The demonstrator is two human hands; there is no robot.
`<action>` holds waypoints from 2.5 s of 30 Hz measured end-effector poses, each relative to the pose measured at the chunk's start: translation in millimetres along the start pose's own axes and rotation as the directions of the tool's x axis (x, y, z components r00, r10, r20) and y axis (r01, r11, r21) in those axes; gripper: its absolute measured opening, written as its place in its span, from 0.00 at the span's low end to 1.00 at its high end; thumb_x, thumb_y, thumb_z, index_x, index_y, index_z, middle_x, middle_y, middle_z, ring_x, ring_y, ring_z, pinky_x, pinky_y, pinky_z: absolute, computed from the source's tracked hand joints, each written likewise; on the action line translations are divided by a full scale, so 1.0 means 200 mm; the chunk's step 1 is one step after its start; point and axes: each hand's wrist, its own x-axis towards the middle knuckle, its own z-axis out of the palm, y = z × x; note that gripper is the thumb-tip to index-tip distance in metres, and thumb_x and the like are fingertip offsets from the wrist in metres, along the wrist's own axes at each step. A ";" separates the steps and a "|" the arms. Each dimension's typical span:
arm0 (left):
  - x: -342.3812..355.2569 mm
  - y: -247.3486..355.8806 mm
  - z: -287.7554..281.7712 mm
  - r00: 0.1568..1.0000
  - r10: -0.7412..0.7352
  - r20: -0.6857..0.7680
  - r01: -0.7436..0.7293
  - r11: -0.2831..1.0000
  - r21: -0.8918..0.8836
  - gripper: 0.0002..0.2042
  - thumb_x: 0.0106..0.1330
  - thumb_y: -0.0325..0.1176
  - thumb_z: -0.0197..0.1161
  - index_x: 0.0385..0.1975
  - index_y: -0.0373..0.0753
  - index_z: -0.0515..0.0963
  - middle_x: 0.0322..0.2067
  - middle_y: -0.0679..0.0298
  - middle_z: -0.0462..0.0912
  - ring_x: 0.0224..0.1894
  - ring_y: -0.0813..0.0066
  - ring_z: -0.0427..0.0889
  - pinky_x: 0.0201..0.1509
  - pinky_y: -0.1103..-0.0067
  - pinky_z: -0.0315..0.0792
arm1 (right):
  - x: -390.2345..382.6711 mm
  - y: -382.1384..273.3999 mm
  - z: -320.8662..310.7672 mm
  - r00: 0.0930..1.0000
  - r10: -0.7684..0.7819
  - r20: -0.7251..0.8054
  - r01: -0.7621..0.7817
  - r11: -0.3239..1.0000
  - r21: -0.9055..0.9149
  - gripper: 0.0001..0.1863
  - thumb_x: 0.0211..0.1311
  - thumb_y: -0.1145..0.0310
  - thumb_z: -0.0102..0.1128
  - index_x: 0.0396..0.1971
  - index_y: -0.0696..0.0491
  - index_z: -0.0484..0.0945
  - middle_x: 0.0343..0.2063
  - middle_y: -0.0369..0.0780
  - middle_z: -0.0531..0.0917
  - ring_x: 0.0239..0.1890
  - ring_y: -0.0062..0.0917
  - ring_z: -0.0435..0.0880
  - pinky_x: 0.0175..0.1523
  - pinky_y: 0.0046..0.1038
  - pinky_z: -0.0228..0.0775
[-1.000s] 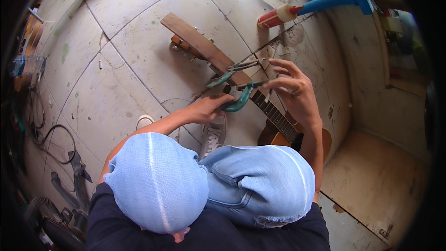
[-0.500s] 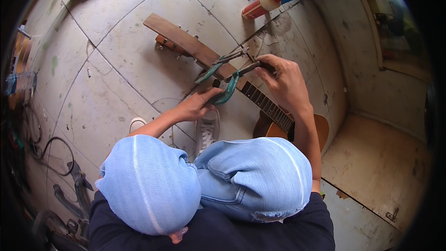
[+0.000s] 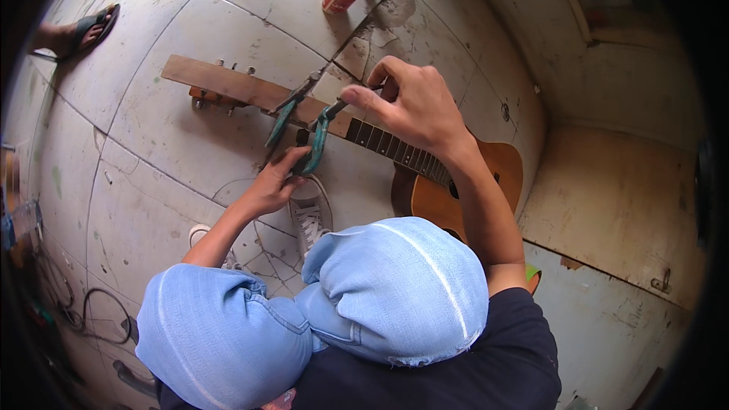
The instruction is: The person sits on the floor and uses a green C-clamp to secure a wooden block against the headstock of an acoustic guitar. They tighten the clamp, adjust the position of the wood and guitar, and then remove the clamp to inspect the headstock area.
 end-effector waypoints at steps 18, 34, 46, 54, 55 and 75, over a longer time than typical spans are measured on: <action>0.01 -0.05 0.02 1.000 0.002 -0.007 -0.002 1.000 0.008 0.30 0.63 0.18 0.62 0.67 0.43 0.66 0.54 0.52 0.75 0.58 0.47 0.75 0.62 0.63 0.70 | 0.11 0.06 0.03 0.921 -0.364 0.141 0.339 0.924 0.176 0.22 0.60 0.73 0.67 0.54 0.56 0.73 0.42 0.48 0.89 0.49 0.40 0.89 0.51 0.37 0.81; 0.01 -0.05 0.01 0.999 -0.033 0.000 0.033 0.999 0.035 0.29 0.65 0.20 0.63 0.66 0.44 0.66 0.56 0.52 0.76 0.58 0.49 0.77 0.62 0.63 0.72 | 0.23 0.01 0.02 0.953 -0.101 0.287 0.125 0.990 -0.066 0.17 0.59 0.60 0.59 0.32 0.61 0.84 0.19 0.47 0.81 0.21 0.33 0.78 0.32 0.38 0.70; 0.00 -0.07 -0.01 0.999 -0.037 -0.002 0.037 0.996 0.084 0.29 0.64 0.21 0.63 0.66 0.45 0.67 0.58 0.52 0.75 0.60 0.47 0.75 0.64 0.61 0.71 | 0.22 0.00 -0.01 0.927 -0.201 0.316 0.199 0.979 0.038 0.14 0.59 0.68 0.61 0.43 0.58 0.82 0.31 0.45 0.87 0.34 0.34 0.88 0.42 0.35 0.78; 0.00 -0.04 -0.02 1.000 -0.018 0.001 0.018 0.990 0.142 0.29 0.63 0.21 0.64 0.65 0.44 0.67 0.58 0.52 0.74 0.61 0.45 0.73 0.65 0.61 0.68 | 0.16 -0.11 -0.07 0.799 -0.370 0.475 0.464 0.881 -0.093 0.10 0.59 0.77 0.65 0.41 0.55 0.83 0.44 0.40 0.86 0.47 0.36 0.85 0.51 0.41 0.77; 0.00 -0.05 -0.01 1.000 -0.013 -0.002 0.013 0.990 0.143 0.28 0.63 0.21 0.64 0.65 0.43 0.67 0.57 0.51 0.75 0.61 0.45 0.73 0.65 0.62 0.68 | 0.14 -0.12 -0.06 0.763 -0.434 0.480 0.542 0.834 -0.107 0.10 0.59 0.77 0.65 0.41 0.54 0.84 0.45 0.39 0.85 0.48 0.37 0.85 0.52 0.41 0.77; 0.00 -0.10 0.01 0.999 0.026 -0.023 -0.024 0.994 0.107 0.30 0.61 0.19 0.63 0.65 0.42 0.66 0.54 0.52 0.75 0.57 0.47 0.76 0.62 0.62 0.70 | 0.00 -0.05 0.04 0.983 -0.102 0.154 0.118 0.988 -0.100 0.22 0.59 0.57 0.70 0.43 0.60 0.81 0.35 0.49 0.86 0.41 0.43 0.87 0.48 0.40 0.79</action>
